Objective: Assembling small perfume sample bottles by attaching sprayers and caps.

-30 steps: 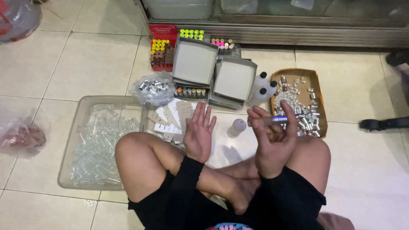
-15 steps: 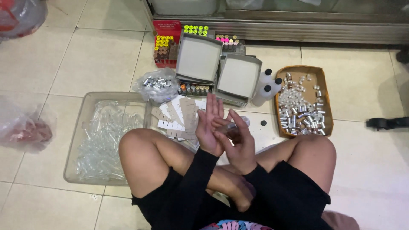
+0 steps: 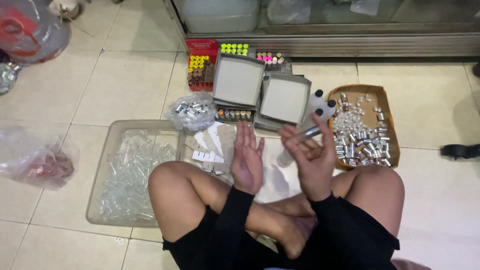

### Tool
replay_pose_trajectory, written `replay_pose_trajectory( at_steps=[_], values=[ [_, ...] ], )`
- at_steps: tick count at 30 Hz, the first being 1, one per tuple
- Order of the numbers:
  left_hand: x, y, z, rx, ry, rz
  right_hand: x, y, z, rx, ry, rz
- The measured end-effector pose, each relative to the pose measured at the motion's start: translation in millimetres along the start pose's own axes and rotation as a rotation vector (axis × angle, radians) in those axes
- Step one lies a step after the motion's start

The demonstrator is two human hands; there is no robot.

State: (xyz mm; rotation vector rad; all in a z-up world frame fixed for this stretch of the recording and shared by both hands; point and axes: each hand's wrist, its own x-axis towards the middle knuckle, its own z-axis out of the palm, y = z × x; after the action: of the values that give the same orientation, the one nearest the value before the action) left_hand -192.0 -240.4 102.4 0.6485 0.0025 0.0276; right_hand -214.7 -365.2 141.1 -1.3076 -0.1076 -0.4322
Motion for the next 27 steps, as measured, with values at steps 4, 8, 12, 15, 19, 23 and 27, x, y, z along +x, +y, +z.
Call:
replay_pose_trajectory(
  at_steps=[4,8,12,15,19,23,27],
  values=[
    [12.5,-5.8,-4.8,-0.013,0.071,0.047,-22.0,32.0,7.1,-0.019,0.175,-0.162],
    [-6.3,-9.8,27.7,0.160,-0.055,0.003,-32.7,47.2,-2.6,-0.082,0.030,-0.003],
    [8.0,-20.2,-25.2,0.010,-0.017,0.049,-2.9,-11.3,-12.8,0.032,0.198,-0.063],
    [0.2,-23.9,35.2,-0.103,-0.091,0.020,-48.3,69.0,1.9,-0.082,0.012,0.002],
    [-2.7,-18.6,21.2,-0.124,-0.057,-0.001,-19.2,7.6,-8.9,-0.012,-0.012,-0.013],
    [7.8,-24.5,-12.4,-0.186,-0.095,0.004,-8.3,4.8,-13.4,-0.036,0.047,-0.167],
    [-1.0,-34.1,12.2,-0.197,-0.149,-0.058,-36.7,52.3,-9.7,-0.074,-0.024,-0.092]
  ],
)
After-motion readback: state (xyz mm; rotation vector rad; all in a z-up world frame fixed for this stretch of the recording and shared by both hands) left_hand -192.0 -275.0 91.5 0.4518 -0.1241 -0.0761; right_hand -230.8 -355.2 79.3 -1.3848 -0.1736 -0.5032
